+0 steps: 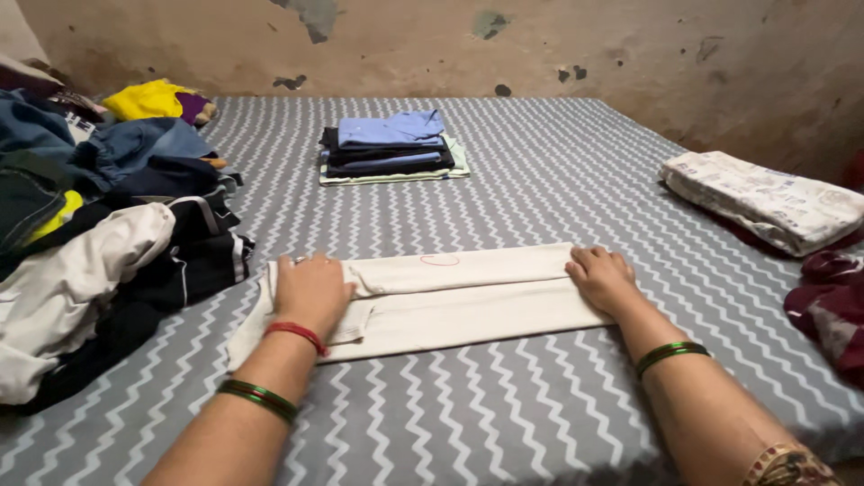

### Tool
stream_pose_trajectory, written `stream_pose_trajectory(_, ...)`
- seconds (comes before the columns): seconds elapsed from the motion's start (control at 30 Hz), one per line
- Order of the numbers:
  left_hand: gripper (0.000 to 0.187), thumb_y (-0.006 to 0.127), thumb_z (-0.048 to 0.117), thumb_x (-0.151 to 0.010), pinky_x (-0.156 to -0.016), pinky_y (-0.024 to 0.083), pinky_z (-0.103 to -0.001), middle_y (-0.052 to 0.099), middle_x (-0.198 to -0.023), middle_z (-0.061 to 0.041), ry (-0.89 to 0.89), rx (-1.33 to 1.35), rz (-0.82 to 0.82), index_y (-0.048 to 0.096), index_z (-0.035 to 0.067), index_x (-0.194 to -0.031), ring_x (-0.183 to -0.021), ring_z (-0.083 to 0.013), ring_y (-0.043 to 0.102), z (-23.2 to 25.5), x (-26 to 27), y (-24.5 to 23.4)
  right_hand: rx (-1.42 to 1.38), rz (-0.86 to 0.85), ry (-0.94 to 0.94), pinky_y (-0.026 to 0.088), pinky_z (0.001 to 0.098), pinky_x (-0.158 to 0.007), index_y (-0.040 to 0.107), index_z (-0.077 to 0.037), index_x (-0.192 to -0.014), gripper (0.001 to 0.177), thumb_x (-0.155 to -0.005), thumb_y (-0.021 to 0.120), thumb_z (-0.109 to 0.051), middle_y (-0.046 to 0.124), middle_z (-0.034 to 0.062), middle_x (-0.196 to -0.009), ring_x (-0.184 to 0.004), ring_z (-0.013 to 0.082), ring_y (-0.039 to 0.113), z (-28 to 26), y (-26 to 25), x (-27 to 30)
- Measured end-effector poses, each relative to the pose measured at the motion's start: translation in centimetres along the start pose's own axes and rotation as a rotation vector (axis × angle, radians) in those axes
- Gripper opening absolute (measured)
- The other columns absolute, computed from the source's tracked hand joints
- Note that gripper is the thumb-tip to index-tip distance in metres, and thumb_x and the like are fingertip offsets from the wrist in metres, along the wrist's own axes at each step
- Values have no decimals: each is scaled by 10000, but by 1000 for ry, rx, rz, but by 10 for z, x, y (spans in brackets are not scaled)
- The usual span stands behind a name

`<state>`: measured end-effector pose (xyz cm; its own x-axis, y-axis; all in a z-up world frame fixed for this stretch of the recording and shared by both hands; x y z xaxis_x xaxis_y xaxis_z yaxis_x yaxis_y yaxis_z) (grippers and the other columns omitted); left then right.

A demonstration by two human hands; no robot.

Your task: The person folds a white shirt and a pair of black trousers on a bed and then places them on a stack of folded clothes.

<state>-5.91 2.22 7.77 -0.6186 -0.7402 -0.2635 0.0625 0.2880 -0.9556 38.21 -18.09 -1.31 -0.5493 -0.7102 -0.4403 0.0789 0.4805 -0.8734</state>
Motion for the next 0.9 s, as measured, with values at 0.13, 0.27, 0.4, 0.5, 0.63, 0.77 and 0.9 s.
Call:
stream_pose_trajectory(0.13, 694, 513, 597, -968, -1142, 326, -479, 555, -1432, -155, 219, 145, 204, 542, 37, -1378, -1361, -277, 491, 56, -11, 18, -103, -61, 183, 498, 492, -1018, 738, -31, -1175, 662, -902, 603, -618, 719, 251, -1189, -1135, 402, 667, 3, -3, -12)
stream_pose_trajectory(0.27, 808, 465, 617, -969, -1178, 242, -480, 399, -1576, -174, 310, 391, 119, 401, 10, -1499, -1487, -301, 320, 122, -22, 35, -192, -314, 374, 572, 496, -919, 783, 107, -1065, 880, -869, 571, -725, 788, 325, -1041, -974, 433, 770, 12, -10, -30)
stream_pose_trajectory(0.4, 837, 417, 644, -963, -1215, 175, -504, 314, -1631, -148, 305, 447, -53, 352, 47, -1546, -1535, -275, 233, 166, -20, 40, -227, -375, 369, 533, 489, -952, 705, 105, -1195, 961, -841, 583, -780, 715, 318, -1143, -1078, 435, 715, 25, -4, -41)
stream_pose_trajectory(0.5, 835, 394, 658, -957, -1219, 145, -522, 280, -1649, -131, 304, 426, -103, 342, 79, -1556, -1547, -265, 196, 171, -18, 40, -278, -381, 344, 517, 488, -954, 682, 92, -1233, 947, -847, 591, -768, 681, 309, -1178, -1105, 430, 690, 30, 0, -43)
stream_pose_trajectory(0.63, 816, 384, 655, -960, -1223, 138, -522, 280, -1651, -121, 300, 422, -101, 346, 101, -1557, -1548, -259, 195, 171, -13, 39, -284, -330, 343, 540, 471, -903, 738, 31, -1143, 772, -866, 614, -679, 746, 251, -1082, -1011, 373, 724, 19, -3, -32)
stream_pose_trajectory(0.77, 815, 390, 655, -961, -1222, 146, -519, 294, -1645, -128, 299, 428, -75, 358, 99, -1555, -1543, -265, 209, 171, -10, 39, -304, -272, 306, 551, 448, -851, 747, -42, -1088, 555, -845, 700, -539, 775, 205, -1001, -910, 322, 734, 16, -12, -19)
stream_pose_trajectory(0.9, 806, 385, 653, -961, -1219, 152, -522, 302, -1643, -125, 296, 434, -80, 364, 109, -1555, -1537, -265, 221, 170, -10, 39, -426, -255, 298, 549, 434, -839, 738, -49, -1112, 500, -874, 723, -489, 765, 184, -1018, -900, 291, 722, 15, -13, -14)
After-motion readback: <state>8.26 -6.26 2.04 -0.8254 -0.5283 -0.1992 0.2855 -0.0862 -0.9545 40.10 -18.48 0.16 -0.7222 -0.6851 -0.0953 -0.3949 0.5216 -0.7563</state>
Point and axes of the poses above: each hand's wrist, its own x-axis away from the middle knuckle, its own y-axis out of the palm, z = x × y, the point moved 1 cm from there along -x, towards the middle knuckle
